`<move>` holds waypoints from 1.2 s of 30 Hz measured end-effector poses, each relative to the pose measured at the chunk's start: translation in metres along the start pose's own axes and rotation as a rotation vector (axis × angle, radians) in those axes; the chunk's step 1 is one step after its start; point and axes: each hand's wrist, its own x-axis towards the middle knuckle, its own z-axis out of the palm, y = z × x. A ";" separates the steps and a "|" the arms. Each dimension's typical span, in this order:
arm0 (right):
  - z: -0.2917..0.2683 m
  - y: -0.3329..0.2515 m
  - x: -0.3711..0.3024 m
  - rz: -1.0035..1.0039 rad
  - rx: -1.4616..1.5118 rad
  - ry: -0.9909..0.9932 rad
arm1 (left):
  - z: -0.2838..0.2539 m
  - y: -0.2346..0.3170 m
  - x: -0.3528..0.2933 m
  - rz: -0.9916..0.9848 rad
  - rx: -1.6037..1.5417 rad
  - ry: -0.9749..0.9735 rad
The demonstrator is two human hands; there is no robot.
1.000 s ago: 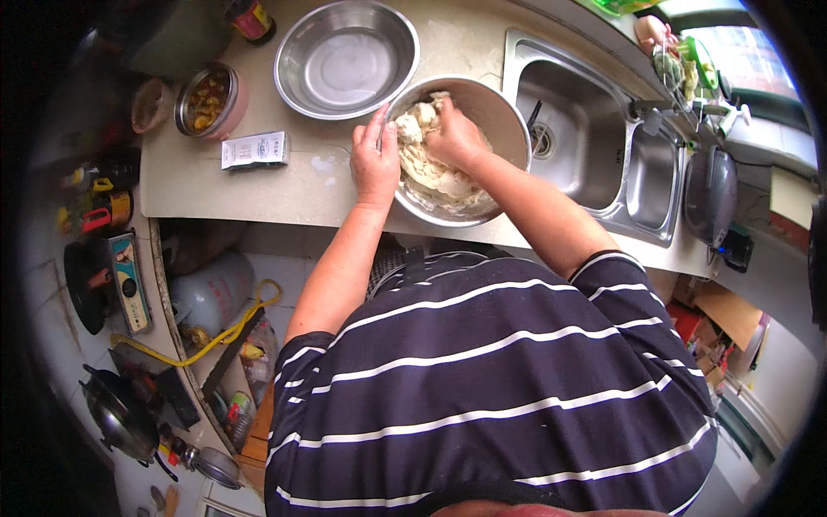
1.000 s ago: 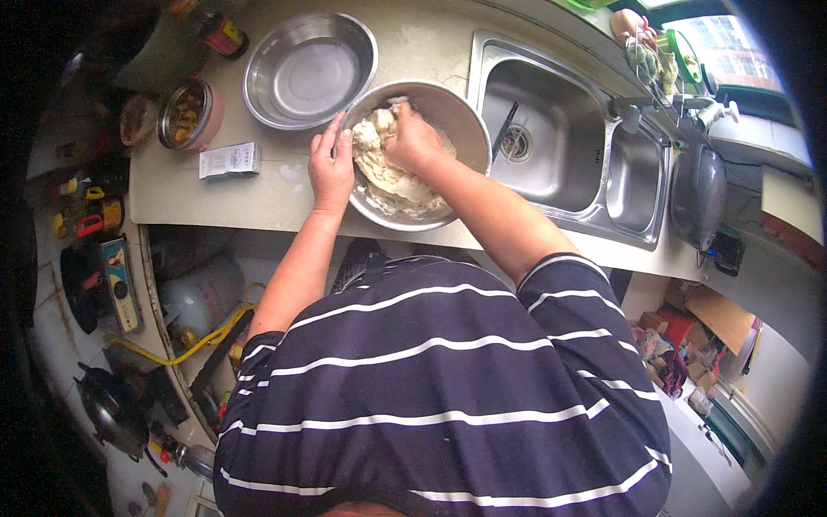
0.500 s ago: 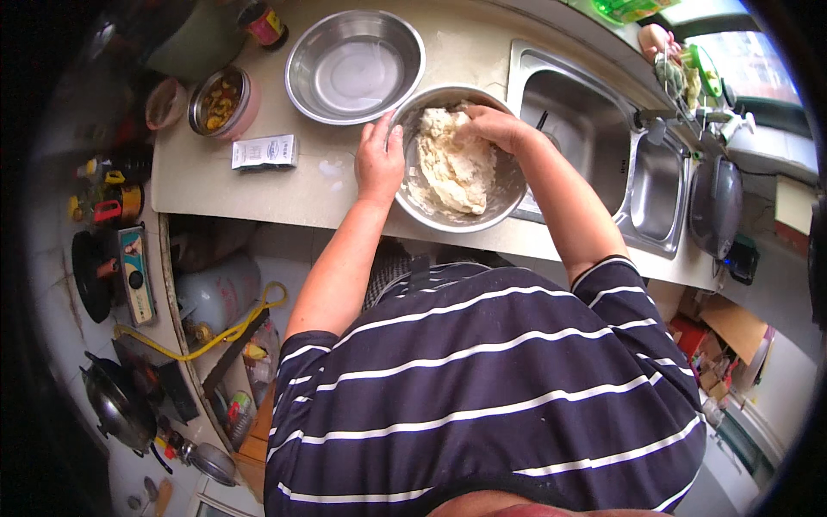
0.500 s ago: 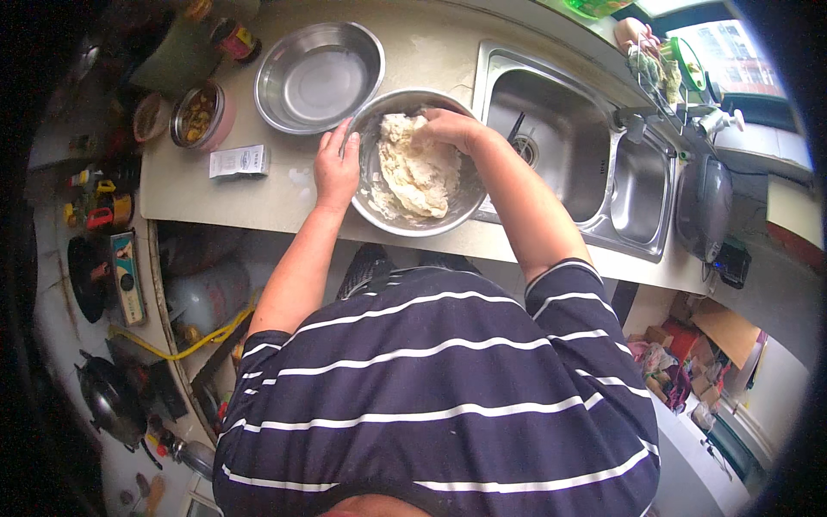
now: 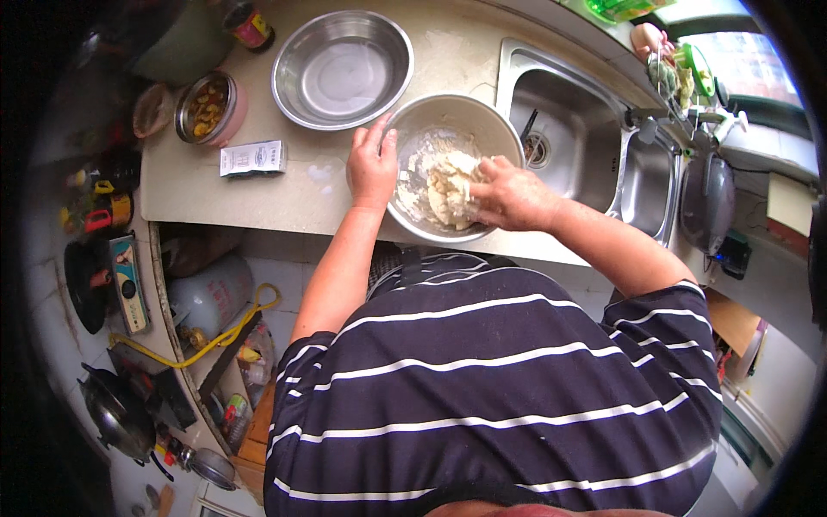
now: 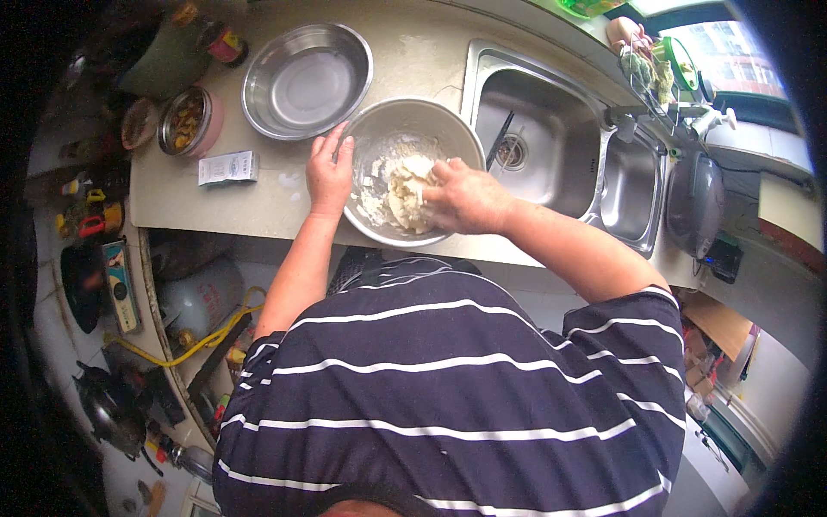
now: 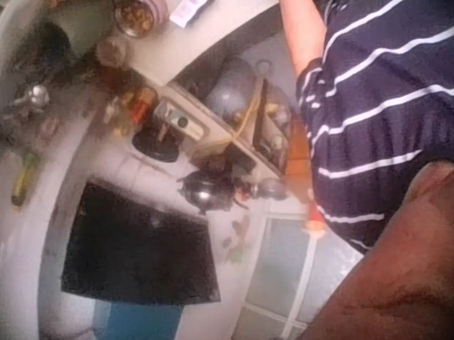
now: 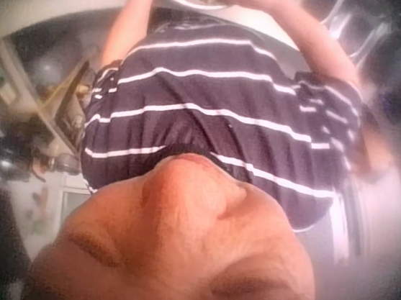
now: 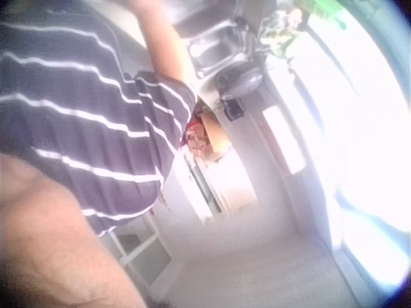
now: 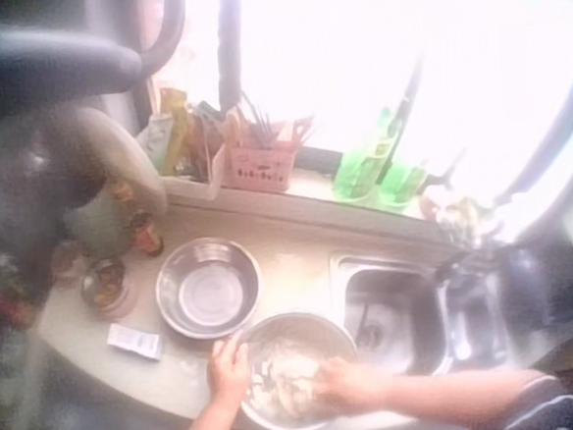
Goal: The person fills a small bowl with water from the sink and pours it into a larger bowl containing flour. They then use chopsticks to mix the ingredients, followed by kneading the dough with their hands to form a cohesive mass.
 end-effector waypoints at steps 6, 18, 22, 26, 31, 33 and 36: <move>0.035 0.011 0.041 0.001 -0.084 0.038 | 0.001 0.001 0.004 0.102 -0.047 0.006; 0.025 0.026 0.111 0.300 -0.017 0.274 | 0.008 -0.011 0.026 0.191 0.035 0.067; 0.002 0.008 0.054 -0.056 0.011 0.254 | 0.007 -0.012 0.026 0.179 0.045 0.070; 0.006 -0.009 0.017 -0.103 0.070 0.115 | 0.007 -0.010 0.025 0.122 0.031 0.040; 0.044 -0.018 0.054 -0.019 -0.005 -0.030 | 0.009 -0.010 0.024 0.149 0.015 0.045; 0.051 -0.026 0.076 0.000 -0.049 0.003 | 0.008 -0.010 0.025 0.171 0.018 0.054; 0.041 -0.041 0.089 -0.001 -0.120 -0.007 | 0.007 -0.009 0.025 0.170 0.017 0.042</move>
